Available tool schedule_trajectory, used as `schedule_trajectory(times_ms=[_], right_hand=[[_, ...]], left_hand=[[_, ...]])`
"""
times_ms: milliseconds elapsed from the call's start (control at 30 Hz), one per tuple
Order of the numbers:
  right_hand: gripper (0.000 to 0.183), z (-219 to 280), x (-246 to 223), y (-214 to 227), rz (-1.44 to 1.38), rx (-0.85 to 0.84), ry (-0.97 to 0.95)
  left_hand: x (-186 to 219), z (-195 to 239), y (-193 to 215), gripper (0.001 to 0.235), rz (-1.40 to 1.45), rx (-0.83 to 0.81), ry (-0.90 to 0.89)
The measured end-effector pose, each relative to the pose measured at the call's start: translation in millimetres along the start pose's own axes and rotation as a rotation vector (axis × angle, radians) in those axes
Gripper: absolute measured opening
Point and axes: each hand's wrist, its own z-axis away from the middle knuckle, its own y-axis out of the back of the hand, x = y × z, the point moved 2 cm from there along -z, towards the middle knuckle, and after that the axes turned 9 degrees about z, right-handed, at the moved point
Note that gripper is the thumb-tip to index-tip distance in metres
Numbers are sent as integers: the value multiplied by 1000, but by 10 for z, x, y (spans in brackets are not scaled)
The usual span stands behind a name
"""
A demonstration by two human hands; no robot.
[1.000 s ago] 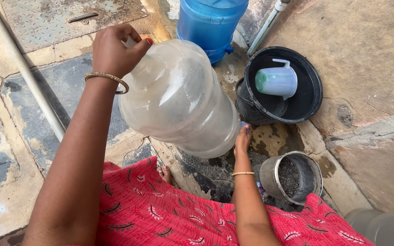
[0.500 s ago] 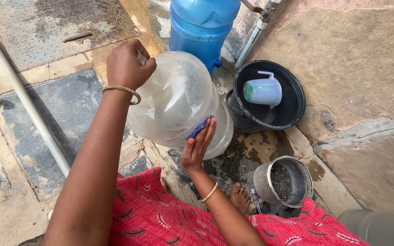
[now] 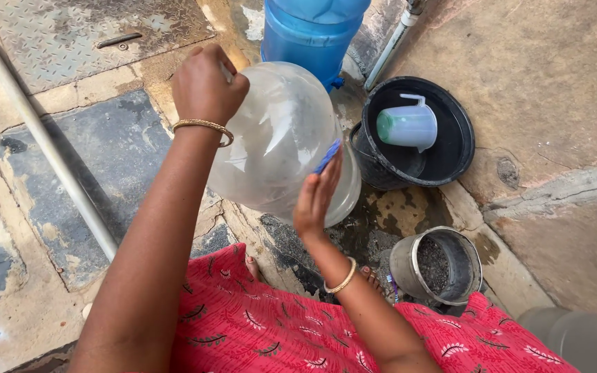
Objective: Cleaning the exterior of a large plastic water jug with a scrubbing pad and water.
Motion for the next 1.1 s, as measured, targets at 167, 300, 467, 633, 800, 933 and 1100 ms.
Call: schedule_trajectory(times_ms=[167,300,467,633,800,933,1100], right_hand=[[72,787,363,-332,286,-71,253],[68,270,411,-192,356,5,257],[66,190,1015,-131,320,50,-262],[69,964,620,-346,273,19,100],[72,57,595,-173,133,73,-123],[78,114,1710,-20,276,-89,-368],[80,685,1409,-50,108,37,-339]], left_hand=[[-249,-38,110,11,11,15,-57],[-186,-41,152,12,48,-62,-34],[-333,-15,178,14,24,-51,-11],[-346,-20,153,16,-8,-42,94],[-197,4,189,16,18,-82,37],[-323,36,216,15,10,-74,57],[-137,-14,212,12,10,-76,35]])
